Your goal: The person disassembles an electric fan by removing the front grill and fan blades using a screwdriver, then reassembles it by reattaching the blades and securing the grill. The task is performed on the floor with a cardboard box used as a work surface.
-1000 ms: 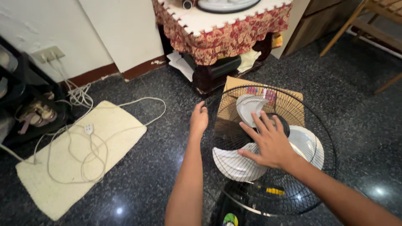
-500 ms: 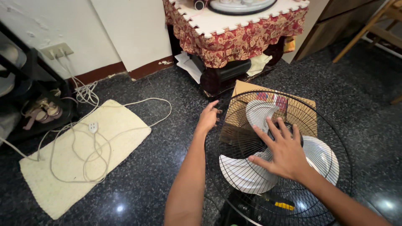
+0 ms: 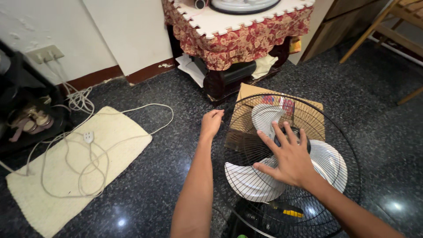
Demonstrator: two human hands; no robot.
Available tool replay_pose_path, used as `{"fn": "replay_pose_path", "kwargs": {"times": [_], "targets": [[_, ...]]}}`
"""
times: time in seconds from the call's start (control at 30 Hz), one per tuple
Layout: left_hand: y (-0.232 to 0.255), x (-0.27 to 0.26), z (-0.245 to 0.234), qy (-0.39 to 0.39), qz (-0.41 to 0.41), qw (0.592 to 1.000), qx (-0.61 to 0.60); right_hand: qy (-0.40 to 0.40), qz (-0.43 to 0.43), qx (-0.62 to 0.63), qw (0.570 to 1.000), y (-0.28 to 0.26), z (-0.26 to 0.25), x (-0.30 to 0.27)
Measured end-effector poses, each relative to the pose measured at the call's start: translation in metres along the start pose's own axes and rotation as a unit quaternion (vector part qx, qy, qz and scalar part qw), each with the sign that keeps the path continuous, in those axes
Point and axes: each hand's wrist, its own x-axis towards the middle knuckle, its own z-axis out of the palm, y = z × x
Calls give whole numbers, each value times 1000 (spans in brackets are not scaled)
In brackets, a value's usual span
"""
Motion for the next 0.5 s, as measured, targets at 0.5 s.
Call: {"fn": "replay_pose_path", "kwargs": {"times": [0.5], "targets": [[140,-67,47,-39,139,907,395,81,23,254,964,81,17,22]]}}
